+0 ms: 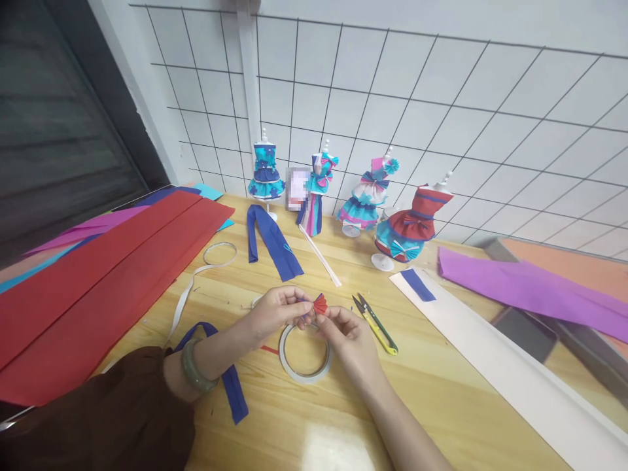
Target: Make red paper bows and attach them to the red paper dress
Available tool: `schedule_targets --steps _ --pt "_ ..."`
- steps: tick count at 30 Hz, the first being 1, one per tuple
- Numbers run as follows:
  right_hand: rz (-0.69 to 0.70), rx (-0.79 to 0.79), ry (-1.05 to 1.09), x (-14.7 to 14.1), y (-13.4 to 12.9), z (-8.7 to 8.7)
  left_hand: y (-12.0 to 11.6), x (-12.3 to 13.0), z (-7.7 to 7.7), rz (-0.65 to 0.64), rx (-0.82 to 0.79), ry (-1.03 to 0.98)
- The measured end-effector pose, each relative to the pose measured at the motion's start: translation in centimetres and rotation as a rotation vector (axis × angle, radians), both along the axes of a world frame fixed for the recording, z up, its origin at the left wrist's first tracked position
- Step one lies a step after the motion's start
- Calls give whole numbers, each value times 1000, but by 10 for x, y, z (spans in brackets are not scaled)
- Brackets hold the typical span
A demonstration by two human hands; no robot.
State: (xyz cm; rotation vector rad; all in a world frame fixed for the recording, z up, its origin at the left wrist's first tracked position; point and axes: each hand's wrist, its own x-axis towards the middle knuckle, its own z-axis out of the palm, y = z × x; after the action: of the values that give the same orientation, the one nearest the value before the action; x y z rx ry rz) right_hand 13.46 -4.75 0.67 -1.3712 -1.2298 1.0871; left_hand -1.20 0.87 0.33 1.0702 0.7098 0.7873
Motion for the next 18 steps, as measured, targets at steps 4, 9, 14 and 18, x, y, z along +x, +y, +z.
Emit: schedule_targets --steps 4,9,14,18 --pt "20 -3 29 1 0 2 0 0 1 -8 5 8" --pt "-18 15 85 5 0 3 -2 0 6 -6 62 57" --pt "-31 13 138 5 2 -1 -5 1 8 17 104 102" --pt "-2 -7 191 3 2 -6 -3 1 7 55 79 78"
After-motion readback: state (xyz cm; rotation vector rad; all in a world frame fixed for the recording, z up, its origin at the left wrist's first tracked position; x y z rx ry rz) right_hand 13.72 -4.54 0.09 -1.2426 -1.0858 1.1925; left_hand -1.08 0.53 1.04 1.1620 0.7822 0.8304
